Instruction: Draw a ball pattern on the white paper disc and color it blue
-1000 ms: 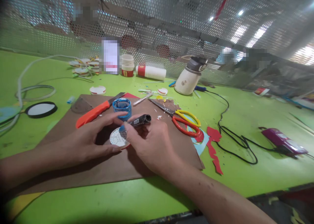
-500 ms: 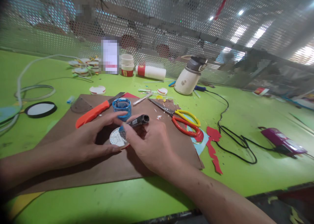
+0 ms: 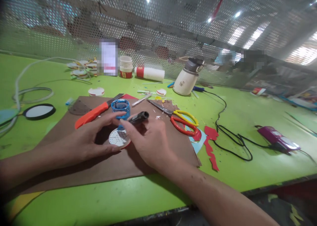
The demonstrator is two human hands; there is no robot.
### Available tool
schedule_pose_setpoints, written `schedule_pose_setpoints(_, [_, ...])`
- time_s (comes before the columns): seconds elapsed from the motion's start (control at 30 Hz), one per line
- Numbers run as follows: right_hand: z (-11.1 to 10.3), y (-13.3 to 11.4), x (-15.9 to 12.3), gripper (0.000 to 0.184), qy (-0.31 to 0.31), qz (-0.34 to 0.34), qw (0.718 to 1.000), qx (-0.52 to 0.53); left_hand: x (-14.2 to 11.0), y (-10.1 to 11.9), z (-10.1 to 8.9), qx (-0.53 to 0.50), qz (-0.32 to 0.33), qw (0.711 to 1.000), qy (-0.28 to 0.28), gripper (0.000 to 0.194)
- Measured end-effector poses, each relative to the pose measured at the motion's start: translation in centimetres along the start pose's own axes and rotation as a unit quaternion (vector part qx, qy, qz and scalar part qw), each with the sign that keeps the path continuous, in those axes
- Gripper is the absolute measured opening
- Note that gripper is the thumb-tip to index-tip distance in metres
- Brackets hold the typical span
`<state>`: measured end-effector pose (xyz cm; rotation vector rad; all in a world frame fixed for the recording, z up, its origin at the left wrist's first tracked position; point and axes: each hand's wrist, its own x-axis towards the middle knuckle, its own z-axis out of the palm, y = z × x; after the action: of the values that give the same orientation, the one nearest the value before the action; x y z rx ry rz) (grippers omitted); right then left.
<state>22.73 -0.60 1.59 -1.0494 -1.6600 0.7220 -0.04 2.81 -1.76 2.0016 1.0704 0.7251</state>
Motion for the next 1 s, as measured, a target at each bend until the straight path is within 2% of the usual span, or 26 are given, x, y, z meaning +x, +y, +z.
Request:
schedule_pose_setpoints(0.1, [-0.15, -0.50, 0.20, 0.027, 0.025, 0.001, 0.999, 0.023, -0.07, -0.04, 0.07, -0.012, -0.008, 1.000, 0.006, 0.078])
schedule_pose_setpoints(0.3, [-0.44, -0.63, 0.26, 0.042, 0.012, 0.000, 0.999, -0.034, -0.34, -0.29, 0.13, -0.011, -0.008, 1.000, 0.011, 0.072])
schedule_pose_setpoints(0.4, [-0.54, -0.52, 0.31, 0.040, 0.001, 0.006, 0.999, -0.045, -0.39, -0.22, 0.12, -0.010, -0.007, 1.000, 0.016, 0.078])
schedule_pose_setpoints(0.57, [-0.49, -0.53, 0.31, 0.029, -0.008, 0.006, 1.000, -0.023, -0.50, -0.14, -0.02, -0.007, -0.006, 1.000, 0.000, 0.062])
schedule_pose_setpoints(0.7, [-0.22, -0.17, 0.00, 0.023, -0.015, 0.016, 1.000, -0.010, -0.60, -0.32, -0.08, 0.001, 0.003, 1.000, 0.004, 0.061])
schedule_pose_setpoints(1.0, [-0.01, 0.05, -0.06, 0.026, -0.023, 0.032, 0.999, -0.012, -0.45, -0.06, -0.05, 0.003, -0.002, 1.000, -0.008, 0.054])
